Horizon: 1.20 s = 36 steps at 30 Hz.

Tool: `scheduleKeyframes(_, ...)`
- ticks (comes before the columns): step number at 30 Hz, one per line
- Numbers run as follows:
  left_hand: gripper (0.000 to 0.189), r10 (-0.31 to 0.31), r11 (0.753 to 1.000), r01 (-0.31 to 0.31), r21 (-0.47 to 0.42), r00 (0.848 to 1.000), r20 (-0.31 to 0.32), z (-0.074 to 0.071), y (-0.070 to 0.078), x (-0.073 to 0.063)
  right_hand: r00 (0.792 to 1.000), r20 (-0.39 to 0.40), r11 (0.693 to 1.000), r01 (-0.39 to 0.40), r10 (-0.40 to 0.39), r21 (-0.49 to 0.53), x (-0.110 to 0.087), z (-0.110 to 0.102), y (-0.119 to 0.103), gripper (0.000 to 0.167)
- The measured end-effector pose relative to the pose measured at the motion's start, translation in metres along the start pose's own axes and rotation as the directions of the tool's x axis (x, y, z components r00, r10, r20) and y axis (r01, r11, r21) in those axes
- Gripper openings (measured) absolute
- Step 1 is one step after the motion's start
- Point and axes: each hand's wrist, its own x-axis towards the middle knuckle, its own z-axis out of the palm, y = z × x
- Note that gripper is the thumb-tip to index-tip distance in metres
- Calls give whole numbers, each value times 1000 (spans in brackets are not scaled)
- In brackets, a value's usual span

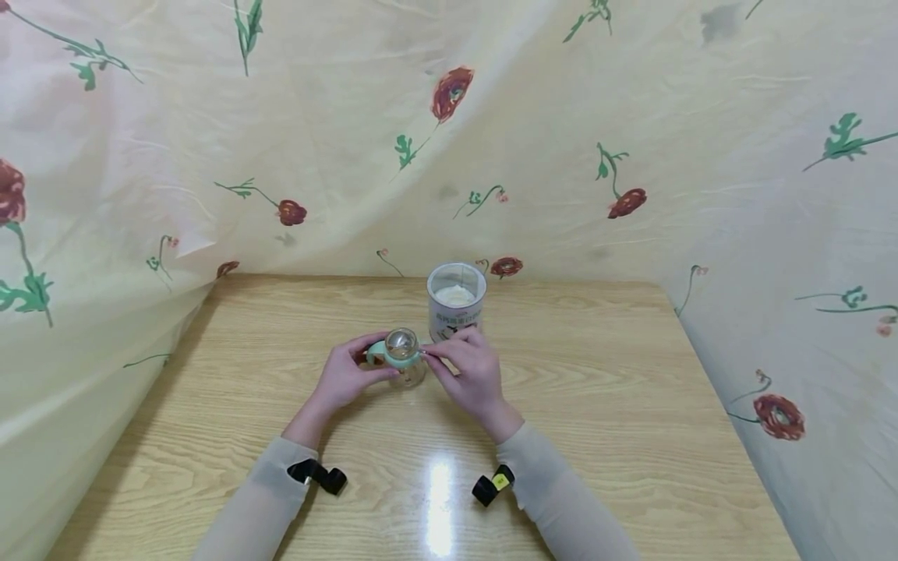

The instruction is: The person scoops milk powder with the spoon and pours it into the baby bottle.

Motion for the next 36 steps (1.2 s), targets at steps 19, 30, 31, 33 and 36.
scheduleKeyframes(19, 63, -4, 1000, 4, -1, 1000, -10, 0, 5, -2, 983, 49, 979, 182, -178, -95, 0, -1, 2, 17)
scheduleKeyframes(30, 60, -28, 1000, 28, 8, 1000, -7, 1, 4, -2, 972, 63, 966, 233, -227, -108, 0, -3, 3, 13)
scheduleKeyframes(31, 60, -28, 1000, 28, 8, 1000, -9, 1, 4, -2, 973, 62, 968, 229, -223, -104, 0, -3, 3, 12)
scheduleKeyframes(33, 61, -31, 999, 31, 9, 999, -11, 1, 4, -2, 975, 56, 971, 220, -215, -99, -1, -4, 2, 12)
scheduleKeyframes(36, 61, -35, 999, 35, 14, 999, -12, 1, 3, -2, 975, 40, 970, 220, -217, -104, -1, -5, 1, 15)
